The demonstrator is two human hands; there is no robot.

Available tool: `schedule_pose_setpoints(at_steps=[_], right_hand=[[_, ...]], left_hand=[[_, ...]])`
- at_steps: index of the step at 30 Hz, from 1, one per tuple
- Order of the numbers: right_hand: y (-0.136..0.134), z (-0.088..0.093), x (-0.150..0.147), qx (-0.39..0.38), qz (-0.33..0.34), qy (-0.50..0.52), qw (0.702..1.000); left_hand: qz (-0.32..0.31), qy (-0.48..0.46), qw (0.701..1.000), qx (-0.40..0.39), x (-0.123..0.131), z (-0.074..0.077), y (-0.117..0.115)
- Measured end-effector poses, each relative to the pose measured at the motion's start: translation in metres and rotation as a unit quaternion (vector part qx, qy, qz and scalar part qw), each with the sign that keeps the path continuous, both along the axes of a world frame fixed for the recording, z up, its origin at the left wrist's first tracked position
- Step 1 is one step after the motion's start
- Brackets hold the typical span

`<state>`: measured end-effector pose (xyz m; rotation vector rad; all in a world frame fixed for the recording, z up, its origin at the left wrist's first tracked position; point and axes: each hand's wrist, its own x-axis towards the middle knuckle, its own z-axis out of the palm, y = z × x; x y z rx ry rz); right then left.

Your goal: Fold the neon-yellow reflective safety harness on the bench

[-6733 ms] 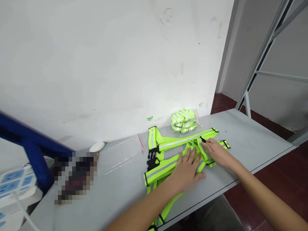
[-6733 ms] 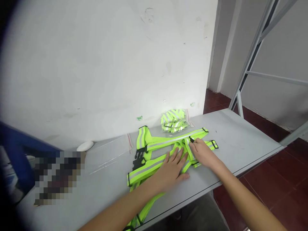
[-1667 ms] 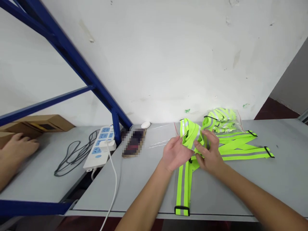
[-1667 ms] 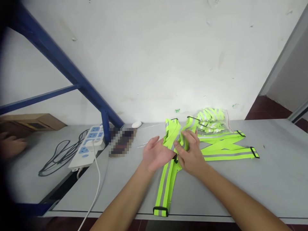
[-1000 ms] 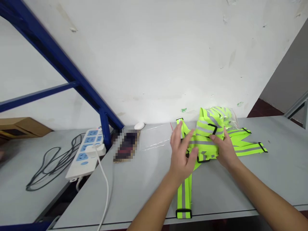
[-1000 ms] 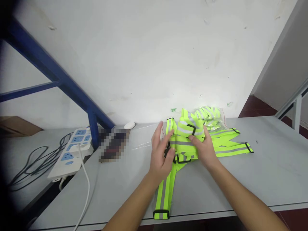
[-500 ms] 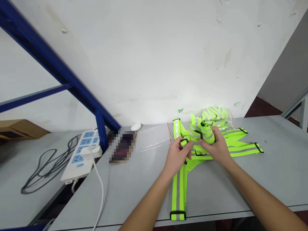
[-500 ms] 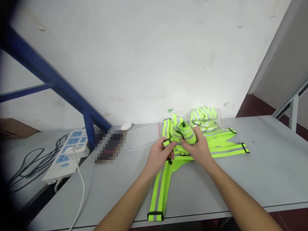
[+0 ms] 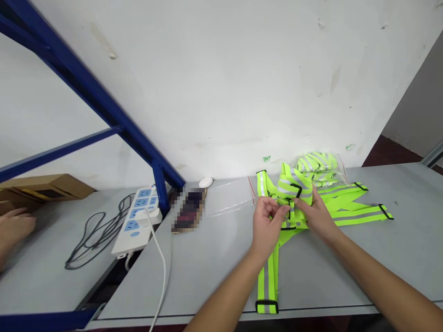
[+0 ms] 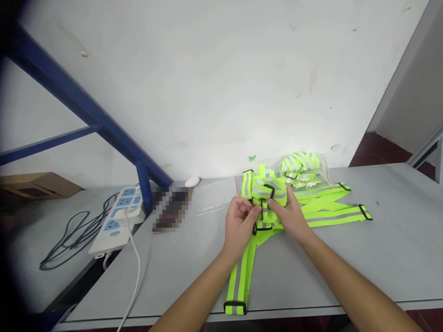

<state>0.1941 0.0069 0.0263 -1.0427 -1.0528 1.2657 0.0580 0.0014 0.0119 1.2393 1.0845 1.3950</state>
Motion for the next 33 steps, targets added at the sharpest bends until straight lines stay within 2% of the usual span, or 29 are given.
schedule_pose_setpoints(at_steps=[2, 3, 6, 8, 10, 13, 15, 16, 18, 20, 21, 22, 24, 27, 30, 33], right_hand=[[-0.003, -0.001, -0.004, -0.041, 0.046, 0.043, 0.997], [-0.004, -0.001, -0.005, -0.064, 0.069, 0.057, 0.994], [-0.009, 0.000, -0.006, -0.124, 0.116, 0.092, 0.981], [-0.010, 0.000, -0.004, -0.133, 0.140, 0.106, 0.975], [-0.009, -0.003, -0.003, -0.108, 0.156, 0.094, 0.977], [-0.006, -0.009, -0.001, -0.052, 0.142, 0.024, 0.988], [-0.004, -0.010, 0.002, -0.046, 0.146, 0.001, 0.988], [-0.004, -0.009, 0.004, -0.057, 0.156, 0.003, 0.986], [-0.003, -0.005, 0.009, -0.092, 0.181, 0.016, 0.979], [-0.002, -0.001, 0.014, -0.127, 0.199, 0.022, 0.971], [-0.002, 0.000, 0.016, -0.137, 0.207, 0.022, 0.968], [-0.001, 0.001, 0.018, -0.139, 0.217, 0.021, 0.966], [0.000, 0.000, 0.018, -0.132, 0.242, 0.008, 0.961], [0.000, -0.004, 0.013, -0.109, 0.271, -0.024, 0.956], [-0.001, -0.005, 0.008, -0.095, 0.264, -0.037, 0.959], [-0.002, -0.003, 0.009, -0.085, 0.234, -0.030, 0.968]], left_hand=[[0.028, -0.031, 0.999, -0.027, 0.001, 0.000, 0.001], [0.020, -0.044, 0.998, -0.044, 0.000, 0.001, 0.001], [-0.077, -0.087, 0.987, -0.109, -0.003, 0.004, 0.000], [-0.134, -0.099, 0.977, -0.133, -0.004, 0.005, -0.001], [-0.143, -0.089, 0.978, -0.123, -0.003, 0.006, -0.002], [-0.110, -0.053, 0.990, -0.074, 0.000, 0.005, -0.003], [-0.103, -0.033, 0.992, -0.058, -0.001, 0.003, -0.004], [-0.112, -0.030, 0.991, -0.062, -0.002, 0.003, -0.004], [-0.170, -0.049, 0.980, -0.088, -0.009, 0.003, -0.002], [-0.233, -0.095, 0.963, -0.100, -0.017, 0.006, 0.003], [-0.245, -0.122, 0.957, -0.095, -0.021, 0.009, 0.007], [-0.240, -0.147, 0.956, -0.086, -0.025, 0.012, 0.010], [-0.185, -0.180, 0.963, -0.079, -0.028, 0.017, 0.017], [-0.110, -0.190, 0.968, -0.121, -0.025, 0.021, 0.022], [-0.082, -0.191, 0.969, -0.136, -0.019, 0.018, 0.021], [-0.043, -0.153, 0.984, -0.082, -0.018, 0.013, 0.018]])
